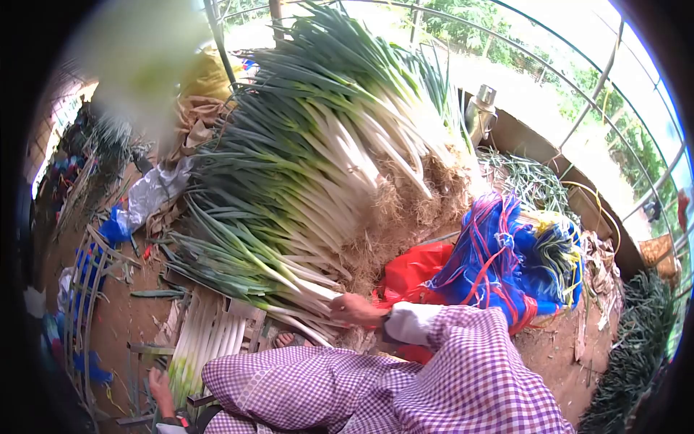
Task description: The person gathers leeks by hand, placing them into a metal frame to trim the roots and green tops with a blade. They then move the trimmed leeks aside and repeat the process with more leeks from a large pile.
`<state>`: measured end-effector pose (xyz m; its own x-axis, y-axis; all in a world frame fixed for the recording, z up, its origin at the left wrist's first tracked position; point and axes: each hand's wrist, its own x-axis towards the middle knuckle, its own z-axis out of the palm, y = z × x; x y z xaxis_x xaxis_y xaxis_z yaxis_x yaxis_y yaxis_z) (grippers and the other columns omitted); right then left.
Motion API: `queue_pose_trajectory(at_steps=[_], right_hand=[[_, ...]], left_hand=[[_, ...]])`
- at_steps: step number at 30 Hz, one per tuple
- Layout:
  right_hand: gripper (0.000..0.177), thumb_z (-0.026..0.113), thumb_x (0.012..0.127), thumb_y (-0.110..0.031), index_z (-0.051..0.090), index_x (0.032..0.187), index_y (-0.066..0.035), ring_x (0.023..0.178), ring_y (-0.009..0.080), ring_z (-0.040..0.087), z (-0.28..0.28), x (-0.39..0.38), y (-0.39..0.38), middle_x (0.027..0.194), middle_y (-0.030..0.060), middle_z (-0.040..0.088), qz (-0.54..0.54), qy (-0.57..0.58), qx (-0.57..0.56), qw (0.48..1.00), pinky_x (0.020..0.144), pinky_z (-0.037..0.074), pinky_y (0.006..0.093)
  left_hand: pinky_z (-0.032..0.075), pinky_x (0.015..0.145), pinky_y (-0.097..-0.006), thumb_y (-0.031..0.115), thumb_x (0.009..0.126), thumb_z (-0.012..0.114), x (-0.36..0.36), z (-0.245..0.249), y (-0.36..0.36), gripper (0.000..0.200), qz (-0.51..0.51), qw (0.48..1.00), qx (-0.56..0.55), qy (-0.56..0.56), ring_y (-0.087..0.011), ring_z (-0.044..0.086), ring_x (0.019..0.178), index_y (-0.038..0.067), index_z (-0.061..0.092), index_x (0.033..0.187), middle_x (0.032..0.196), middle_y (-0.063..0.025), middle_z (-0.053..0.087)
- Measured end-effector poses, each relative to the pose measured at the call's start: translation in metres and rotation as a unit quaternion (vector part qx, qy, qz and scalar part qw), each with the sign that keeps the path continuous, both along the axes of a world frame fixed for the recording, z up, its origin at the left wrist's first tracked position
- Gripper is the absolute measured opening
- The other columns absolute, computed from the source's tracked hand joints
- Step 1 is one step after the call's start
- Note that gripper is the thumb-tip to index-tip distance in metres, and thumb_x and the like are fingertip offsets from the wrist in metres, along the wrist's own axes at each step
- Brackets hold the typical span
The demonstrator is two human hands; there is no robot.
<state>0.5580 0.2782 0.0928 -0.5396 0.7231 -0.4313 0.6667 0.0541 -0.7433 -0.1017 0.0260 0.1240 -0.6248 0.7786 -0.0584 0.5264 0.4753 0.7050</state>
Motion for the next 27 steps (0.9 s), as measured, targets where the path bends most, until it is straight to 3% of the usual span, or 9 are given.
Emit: queue_pose_trajectory(at_steps=[5, 7, 9, 11, 13, 17, 20, 21, 27], right_hand=[[0.038, 0.070, 0.088, -0.028, 0.072, 0.119, -0.005, 0.101, 0.0305, 0.073, -0.022, 0.091, -0.003, 0.110, 0.0163, 0.076, -0.108, -0.003, 0.041, 0.993, 0.090, 0.056, 0.0420], [0.028, 0.071, 0.090, -0.019, 0.071, 0.113, -0.002, 0.093, 0.0230, 0.074, -0.032, 0.108, 0.003, 0.099, 0.0128, 0.077, -0.138, 0.032, 0.064, 0.988, 0.083, 0.058, 0.0384], [0.027, 0.071, 0.090, -0.015, 0.071, 0.113, -0.001, 0.091, 0.0203, 0.073, -0.010, 0.116, 0.016, 0.096, 0.0122, 0.076, -0.186, 0.062, 0.103, 0.975, 0.081, 0.058, 0.0367], [0.026, 0.072, 0.091, -0.015, 0.071, 0.112, -0.001, 0.090, 0.0192, 0.072, 0.011, 0.128, 0.038, 0.096, 0.0120, 0.076, -0.224, 0.120, 0.158, 0.954, 0.080, 0.058, 0.0358], [0.026, 0.072, 0.090, -0.015, 0.071, 0.112, -0.001, 0.089, 0.0190, 0.072, 0.024, 0.142, 0.071, 0.098, 0.0128, 0.076, -0.270, 0.163, 0.248, 0.916, 0.079, 0.057, 0.0341], [0.028, 0.072, 0.089, -0.016, 0.071, 0.114, -0.003, 0.087, 0.0256, 0.072, 0.078, 0.176, 0.137, 0.101, 0.0141, 0.075, -0.313, 0.047, 0.455, 0.832, 0.078, 0.058, 0.0368], [0.028, 0.071, 0.090, -0.019, 0.071, 0.113, -0.004, 0.087, 0.0289, 0.070, 0.141, 0.187, 0.168, 0.100, 0.0141, 0.074, -0.342, -0.074, 0.385, 0.854, 0.078, 0.056, 0.0389], [0.030, 0.072, 0.088, -0.020, 0.070, 0.114, -0.004, 0.091, 0.0291, 0.068, 0.138, 0.193, 0.180, 0.102, 0.0149, 0.071, -0.356, 0.003, 0.455, 0.817, 0.081, 0.054, 0.0390], [0.058, 0.072, 0.088, -0.023, 0.054, 0.140, -0.005, 0.121, 0.0379, 0.059, 0.145, 0.236, 0.262, 0.135, 0.0225, 0.058, -0.378, -0.148, 0.427, 0.808, 0.102, 0.048, 0.0457]], left_hand=[[0.043, 0.112, -0.0396, 0.016, 0.099, 0.060, 0.161, 0.179, 0.096, 0.052, -0.102, 0.980, 0.162, -0.055, -0.0304, 0.058, 0.129, -0.006, 0.048, 0.145, 0.139, -0.0222, 0.059], [0.045, 0.109, -0.0378, 0.016, 0.100, 0.060, 0.262, 0.228, 0.124, 0.049, -0.130, 0.971, 0.177, -0.094, -0.0274, 0.061, 0.124, -0.005, 0.051, 0.143, 0.138, -0.0182, 0.061], [0.048, 0.106, -0.0366, 0.018, 0.099, 0.061, 0.314, 0.221, 0.143, 0.048, -0.226, 0.932, 0.227, -0.167, -0.0245, 0.064, 0.119, -0.003, 0.054, 0.141, 0.137, -0.0154, 0.062], [0.051, 0.103, -0.0355, 0.013, 0.099, 0.062, 0.366, 0.197, 0.164, 0.043, -0.239, 0.839, 0.244, -0.424, -0.0237, 0.066, 0.116, -0.002, 0.056, 0.139, 0.133, -0.0149, 0.064], [0.054, 0.101, -0.0346, 0.007, 0.097, 0.064, 0.432, 0.196, 0.173, 0.040, -0.287, 0.857, 0.207, -0.374, -0.0227, 0.067, 0.112, -0.001, 0.058, 0.136, 0.128, -0.0134, 0.067], [0.054, 0.098, -0.0336, 0.006, 0.093, 0.071, 0.483, 0.127, 0.190, 0.042, -0.245, 0.813, 0.135, -0.511, -0.0217, 0.069, 0.105, -0.004, 0.060, 0.132, 0.124, -0.0130, 0.068], [0.053, 0.089, -0.0264, 0.006, 0.093, 0.069, 0.479, 0.094, 0.189, 0.043, -0.222, 0.894, 0.075, -0.383, -0.0171, 0.068, 0.100, -0.005, 0.059, 0.134, 0.123, -0.0128, 0.069], [0.053, 0.084, -0.0234, 0.006, 0.093, 0.068, 0.476, 0.090, 0.189, 0.043, -0.213, 0.917, 0.060, -0.333, -0.0145, 0.068, 0.097, -0.005, 0.059, 0.134, 0.123, -0.0117, 0.069], [0.055, 0.093, -0.0302, 0.006, 0.090, 0.071, 0.475, 0.089, 0.188, 0.049, -0.204, 0.920, 0.046, -0.331, -0.0212, 0.069, 0.106, -0.009, 0.057, 0.135, 0.124, -0.0187, 0.069]])
